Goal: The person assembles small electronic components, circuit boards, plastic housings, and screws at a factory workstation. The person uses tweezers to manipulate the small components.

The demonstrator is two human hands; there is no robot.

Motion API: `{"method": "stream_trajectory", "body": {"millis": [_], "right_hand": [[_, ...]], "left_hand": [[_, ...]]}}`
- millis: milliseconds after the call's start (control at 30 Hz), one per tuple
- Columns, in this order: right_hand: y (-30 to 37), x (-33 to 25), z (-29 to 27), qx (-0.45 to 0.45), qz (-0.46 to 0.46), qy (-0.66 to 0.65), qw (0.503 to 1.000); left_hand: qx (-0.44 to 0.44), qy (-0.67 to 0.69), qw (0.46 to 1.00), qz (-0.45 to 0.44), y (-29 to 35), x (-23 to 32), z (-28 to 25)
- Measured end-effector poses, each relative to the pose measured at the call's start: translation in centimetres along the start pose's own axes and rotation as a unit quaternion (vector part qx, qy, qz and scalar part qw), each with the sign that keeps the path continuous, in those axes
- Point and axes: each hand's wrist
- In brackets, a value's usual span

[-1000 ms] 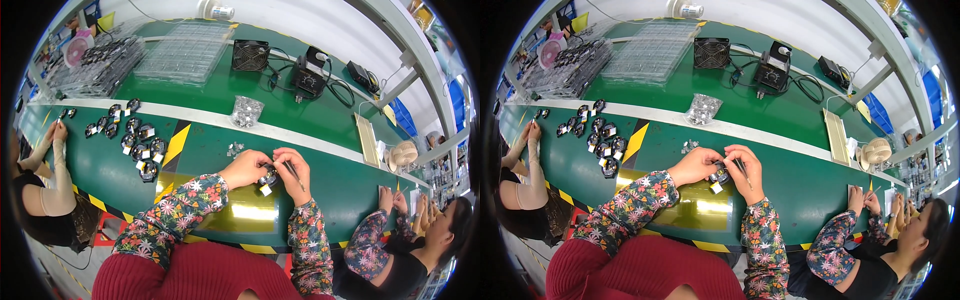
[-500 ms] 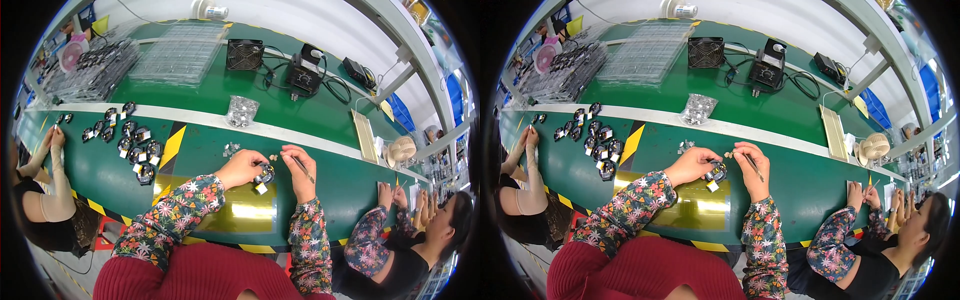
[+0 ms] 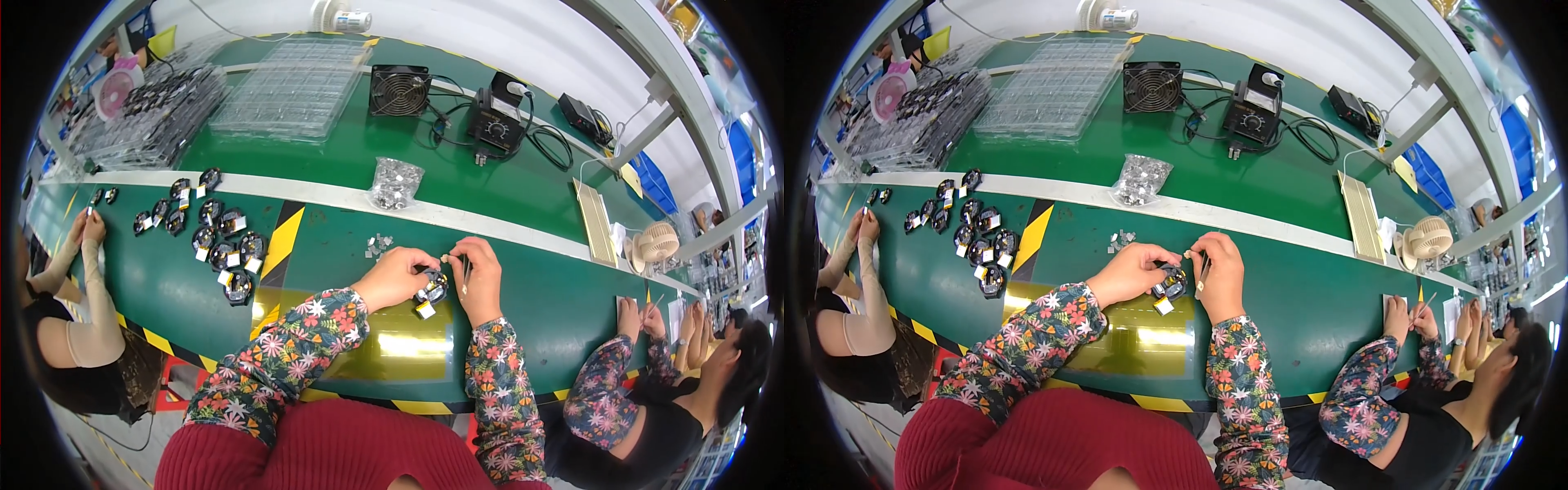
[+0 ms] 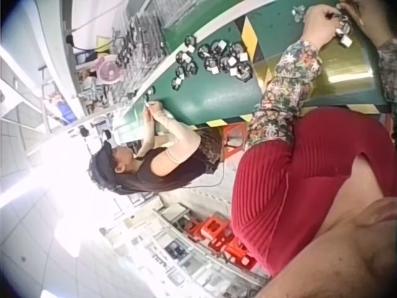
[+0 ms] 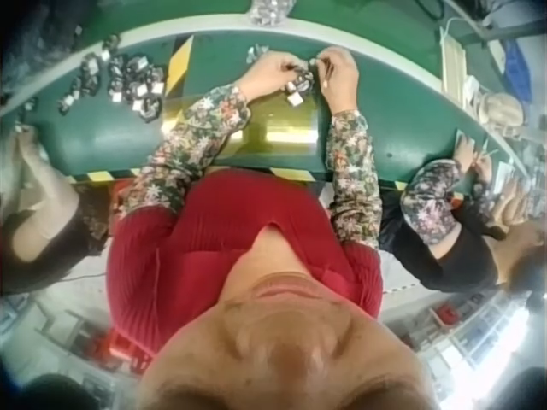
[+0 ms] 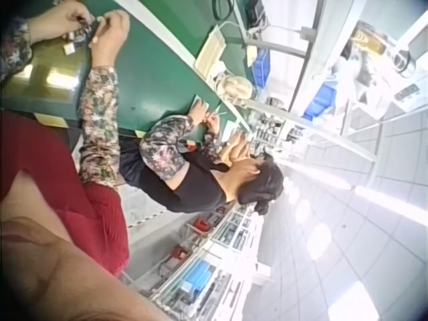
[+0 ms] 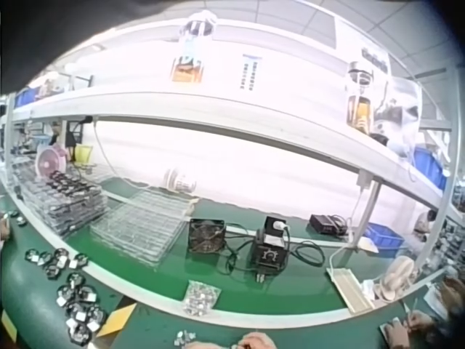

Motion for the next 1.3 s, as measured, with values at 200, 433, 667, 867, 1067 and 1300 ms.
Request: {"method": "stream_trajectory", "body": {"millis": [200, 433, 667, 867, 1067, 1300], "right_hand": [[0.1, 0.4, 0.7, -0.022, -0.042, 0.067, 0.997], [0.4, -0.7, 0.3, -0.075, -0.059, 0.117, 0.988], [0.4, -0.3, 0.3, -0.041, -0.069, 0.106, 0.991], [0.4, 0.5, 0.6, 0.001, -0.069, 0.076, 0.995], [0.1, 0.4, 0.5, 0.008, -0.081, 0.069, 0.994], [0.1, 0.3, 0.5, 0.006, -0.049, 0.067, 0.997]], "left_hand": [[0.001, 0.030, 1.000, -0.005, -0.1, -0.1, 0.0], [0.026, 0.020, 0.999, 0.008, 0.0, 0.2, 0.0], [0.048, 0.027, 0.998, 0.019, 0.2, 0.4, 0.0], [0.057, 0.004, 0.998, 0.035, 0.1, 0.2, 0.1], [0.059, -0.022, 0.996, 0.063, -0.5, -1.1, 0.4], [0.081, -0.039, 0.990, 0.105, -0.4, -1.1, 0.5]]}}
Point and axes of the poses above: each hand's wrist, its own y-axis away from the middle knuckle, its own z-axis out of the palm, x = y × z, and after that the axes turned 14 degrees about -y, right-handed
